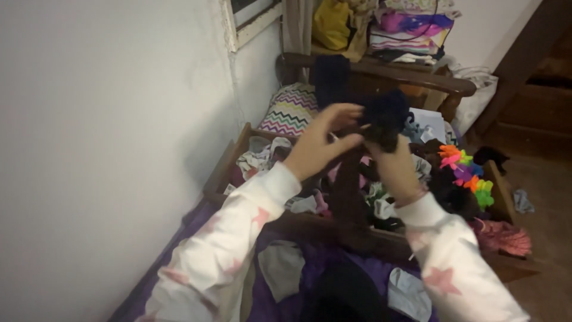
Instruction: Folding and organizing pieces of underwear and socks into a dresser drawer.
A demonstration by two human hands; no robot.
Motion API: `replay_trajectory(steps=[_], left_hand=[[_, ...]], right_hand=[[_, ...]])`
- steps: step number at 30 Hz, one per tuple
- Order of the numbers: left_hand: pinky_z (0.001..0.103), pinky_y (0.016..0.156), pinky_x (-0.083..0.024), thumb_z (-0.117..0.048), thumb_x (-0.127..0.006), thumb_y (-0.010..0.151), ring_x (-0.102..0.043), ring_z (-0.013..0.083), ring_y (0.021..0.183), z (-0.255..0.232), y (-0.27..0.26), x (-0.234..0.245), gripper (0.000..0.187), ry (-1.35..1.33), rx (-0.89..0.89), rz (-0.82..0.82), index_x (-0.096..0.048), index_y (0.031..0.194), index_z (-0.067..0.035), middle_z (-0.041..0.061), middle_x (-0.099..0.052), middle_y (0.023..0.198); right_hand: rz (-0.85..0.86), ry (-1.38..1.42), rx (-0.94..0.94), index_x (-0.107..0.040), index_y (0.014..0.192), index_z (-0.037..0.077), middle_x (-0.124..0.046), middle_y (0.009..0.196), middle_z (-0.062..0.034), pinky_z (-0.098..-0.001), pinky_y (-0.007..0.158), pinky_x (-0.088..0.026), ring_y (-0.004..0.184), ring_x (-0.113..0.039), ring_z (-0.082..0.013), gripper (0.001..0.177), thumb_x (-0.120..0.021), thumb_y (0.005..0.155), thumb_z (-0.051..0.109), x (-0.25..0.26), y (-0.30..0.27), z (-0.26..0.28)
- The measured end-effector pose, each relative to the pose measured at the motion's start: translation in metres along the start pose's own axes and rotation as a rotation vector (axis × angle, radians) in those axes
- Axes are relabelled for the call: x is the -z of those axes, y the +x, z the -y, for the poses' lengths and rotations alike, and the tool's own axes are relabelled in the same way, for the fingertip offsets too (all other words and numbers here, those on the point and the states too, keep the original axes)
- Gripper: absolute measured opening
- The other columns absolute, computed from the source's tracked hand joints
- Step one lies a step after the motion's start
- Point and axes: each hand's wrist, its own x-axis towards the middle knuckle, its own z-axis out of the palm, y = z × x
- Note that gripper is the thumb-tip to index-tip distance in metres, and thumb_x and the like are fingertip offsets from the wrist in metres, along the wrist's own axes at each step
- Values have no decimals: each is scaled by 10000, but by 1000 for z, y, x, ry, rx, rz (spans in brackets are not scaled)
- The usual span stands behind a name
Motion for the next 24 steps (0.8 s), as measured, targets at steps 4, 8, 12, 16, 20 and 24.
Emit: replay_trajectory(steps=[4, 8, 12, 16, 20, 24], left_hand=[[300, 928, -548, -152, -743, 948, -649, 140, 1073, 28, -23, 4, 371, -54, 117, -278, -601, 1276, -52, 44, -667, 1171], [266, 823, -531, -202, -733, 1003, -637, 111, 908, 12, 0, 0, 286, -27, 129, -360, -666, 1239, -55, 37, -682, 1023], [235, 856, -533, -259, -695, 1005, -649, 74, 949, -38, 64, -5, 327, -132, 47, -351, -653, 1270, -73, -9, -712, 1075], [278, 821, -560, -299, -783, 913, -714, 113, 884, -48, 111, -14, 345, 151, -71, 1, -753, 1124, -27, 24, -762, 956], [351, 607, -613, -387, -692, 888, -741, 124, 775, -65, 121, -20, 380, -35, 141, -42, -722, 1129, -95, -17, -766, 905], [330, 598, -505, -482, -603, 955, -658, 155, 711, -32, 106, -39, 365, -496, 494, -34, -729, 1077, -161, -3, -745, 880]], right_hand=[[-63, 103, -49, -676, 1192, 17, -714, 1048, -22, -266, 765, -543, 927, -663, -124, 251, -701, 957, 102, 21, 4, 35], [-84, -26, 28, -660, 1173, 25, -681, 996, 16, -272, 716, -510, 869, -609, -105, 251, -730, 954, 124, 43, 7, 64], [-62, -278, 123, -683, 1167, 8, -691, 978, -13, -292, 731, -494, 860, -598, -125, 244, -750, 971, 135, 60, 12, 95], [-30, -360, 273, -651, 1182, -9, -705, 1031, -56, -300, 826, -523, 925, -633, -141, 266, -750, 975, 126, 82, 15, 128], [-23, 12, 180, -580, 1240, 20, -703, 1104, -105, -330, 843, -557, 955, -689, -184, 286, -642, 1003, 167, 117, 5, 160], [-4, 184, 145, -609, 1261, -14, -712, 1164, -151, -363, 925, -539, 1011, -687, -218, 326, -532, 1116, 267, 175, -8, 164]])
